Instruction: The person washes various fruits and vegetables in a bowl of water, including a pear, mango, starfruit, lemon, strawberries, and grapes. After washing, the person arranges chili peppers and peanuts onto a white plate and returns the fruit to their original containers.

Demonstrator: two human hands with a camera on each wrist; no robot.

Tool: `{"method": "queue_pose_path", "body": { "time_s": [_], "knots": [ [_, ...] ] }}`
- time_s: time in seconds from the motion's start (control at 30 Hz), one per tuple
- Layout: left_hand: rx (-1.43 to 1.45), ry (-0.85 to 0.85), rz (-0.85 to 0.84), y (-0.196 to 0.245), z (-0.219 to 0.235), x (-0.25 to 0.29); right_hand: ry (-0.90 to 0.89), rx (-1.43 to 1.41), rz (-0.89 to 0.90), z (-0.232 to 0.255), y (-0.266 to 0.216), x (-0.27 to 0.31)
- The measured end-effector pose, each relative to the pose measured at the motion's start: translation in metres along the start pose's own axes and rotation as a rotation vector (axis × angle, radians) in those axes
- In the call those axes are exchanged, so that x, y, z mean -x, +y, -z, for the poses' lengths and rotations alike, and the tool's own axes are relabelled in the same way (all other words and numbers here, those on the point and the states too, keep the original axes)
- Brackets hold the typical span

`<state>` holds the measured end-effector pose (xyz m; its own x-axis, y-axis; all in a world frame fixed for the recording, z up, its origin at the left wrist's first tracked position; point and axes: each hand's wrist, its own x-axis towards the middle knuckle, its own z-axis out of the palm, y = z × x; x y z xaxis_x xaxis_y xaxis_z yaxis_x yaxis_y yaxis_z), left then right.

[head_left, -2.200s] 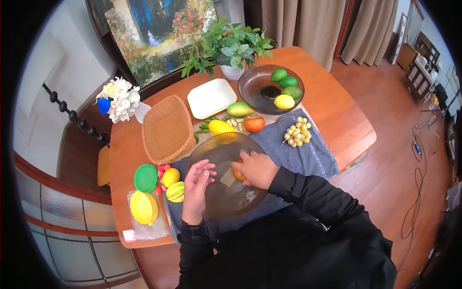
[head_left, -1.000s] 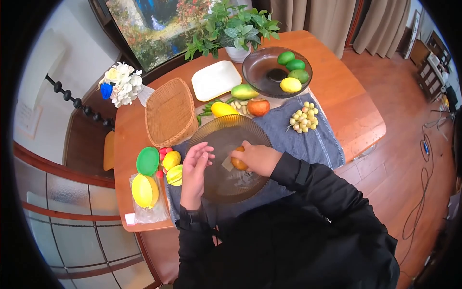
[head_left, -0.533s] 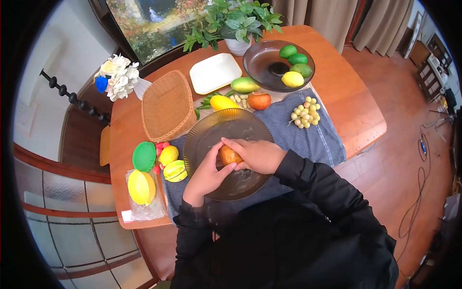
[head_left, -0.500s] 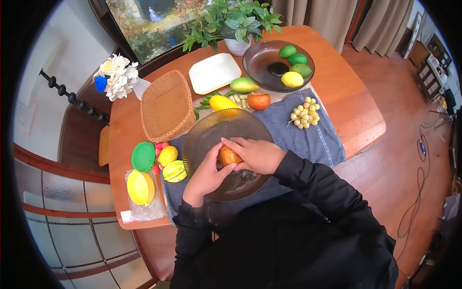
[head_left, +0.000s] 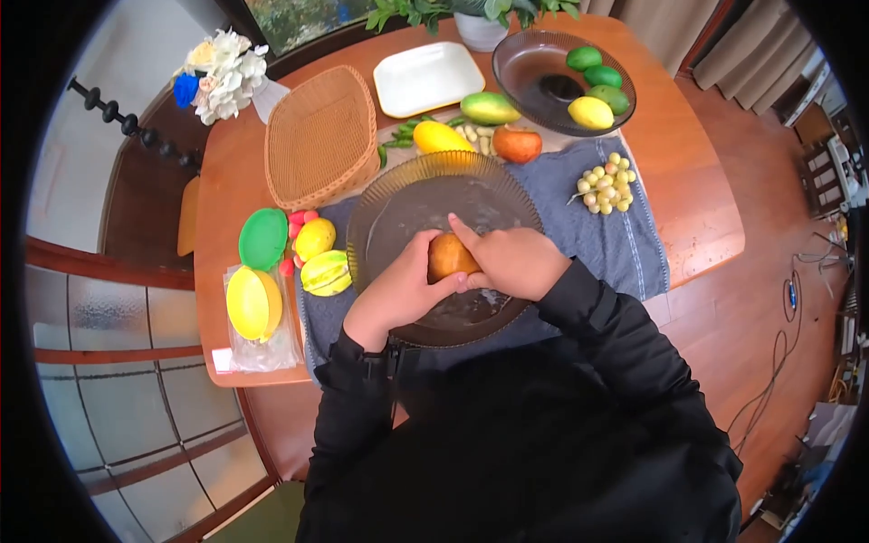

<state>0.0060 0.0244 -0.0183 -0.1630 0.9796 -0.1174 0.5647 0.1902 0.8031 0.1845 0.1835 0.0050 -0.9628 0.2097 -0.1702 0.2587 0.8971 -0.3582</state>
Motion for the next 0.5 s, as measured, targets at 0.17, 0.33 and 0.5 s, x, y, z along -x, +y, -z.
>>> {"method": "queue_pose_path", "body": {
  "time_s": [0.17,0.33,0.5],
  "knots": [
    [-0.024,-0.062,0.079,0.002,-0.002,0.003,-0.027,0.01,0.001,-0.001,0.003,-0.003],
    [0.037,-0.067,0.079,0.002,0.003,0.0,0.02,0.031,0.01,-0.001,0.005,-0.002],
    [0.156,-0.039,0.154,0.008,0.002,-0.001,0.042,0.038,-0.01,-0.001,0.001,-0.002]
  ]
}}
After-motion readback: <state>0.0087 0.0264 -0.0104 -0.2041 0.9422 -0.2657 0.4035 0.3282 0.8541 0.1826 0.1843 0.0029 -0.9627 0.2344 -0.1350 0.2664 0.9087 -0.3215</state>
